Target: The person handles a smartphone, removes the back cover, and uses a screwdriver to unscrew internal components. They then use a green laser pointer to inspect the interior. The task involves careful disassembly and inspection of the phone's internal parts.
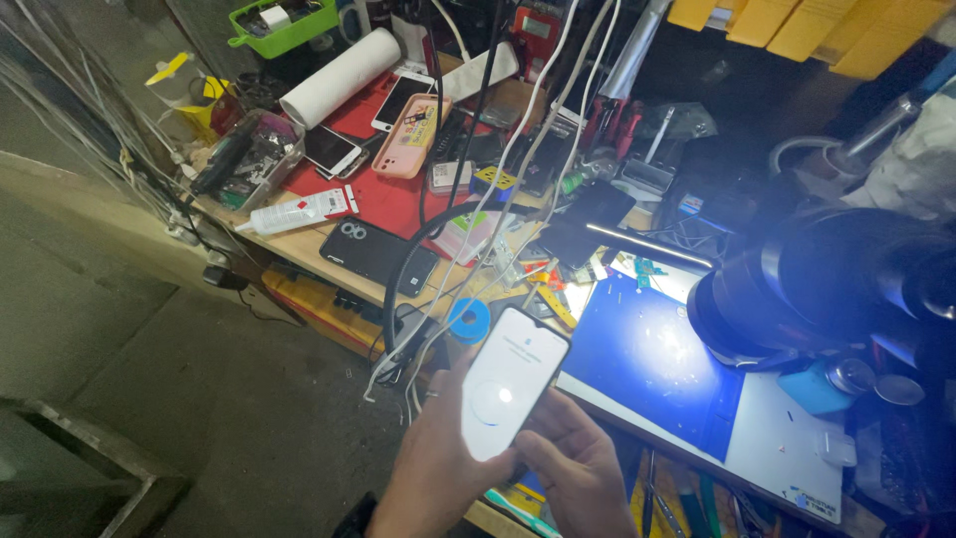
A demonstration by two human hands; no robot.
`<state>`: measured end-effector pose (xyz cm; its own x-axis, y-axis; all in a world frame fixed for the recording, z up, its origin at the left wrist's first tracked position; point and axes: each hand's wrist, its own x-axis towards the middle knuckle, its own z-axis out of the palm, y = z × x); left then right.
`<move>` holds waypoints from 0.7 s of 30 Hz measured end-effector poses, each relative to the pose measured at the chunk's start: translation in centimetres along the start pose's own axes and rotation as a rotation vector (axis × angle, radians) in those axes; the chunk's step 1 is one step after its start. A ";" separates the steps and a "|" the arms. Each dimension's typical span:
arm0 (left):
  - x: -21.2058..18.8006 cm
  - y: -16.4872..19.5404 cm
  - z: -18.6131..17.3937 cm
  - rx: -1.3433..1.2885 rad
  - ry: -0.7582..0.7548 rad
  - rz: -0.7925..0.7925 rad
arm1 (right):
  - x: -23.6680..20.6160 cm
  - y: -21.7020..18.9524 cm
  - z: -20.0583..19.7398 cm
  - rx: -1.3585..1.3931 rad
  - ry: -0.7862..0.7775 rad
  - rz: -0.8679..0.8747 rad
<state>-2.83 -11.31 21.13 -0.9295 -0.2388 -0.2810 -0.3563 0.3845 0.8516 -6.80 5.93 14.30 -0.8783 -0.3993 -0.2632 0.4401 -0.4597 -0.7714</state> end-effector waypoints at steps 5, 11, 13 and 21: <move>-0.7 -2.2 -3.1 -0.067 0.230 0.439 | -0.4 0.3 -1.7 -0.159 -0.110 0.031; -0.6 -3.6 -10.3 0.030 0.340 0.069 | -1.9 0.7 -8.5 -0.380 -0.025 0.002; 1.0 -4.0 -13.3 0.126 0.386 0.105 | -2.4 1.3 -11.1 -0.409 0.001 -0.028; 13.1 -6.1 -17.3 0.242 0.364 0.315 | -3.6 3.8 -17.7 -0.297 -0.165 -0.177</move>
<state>-11.17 -32.15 19.93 -0.9171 -0.3558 0.1798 -0.1170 0.6714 0.7318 -5.30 19.66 2.04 -0.8832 -0.4678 -0.0325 0.1897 -0.2931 -0.9371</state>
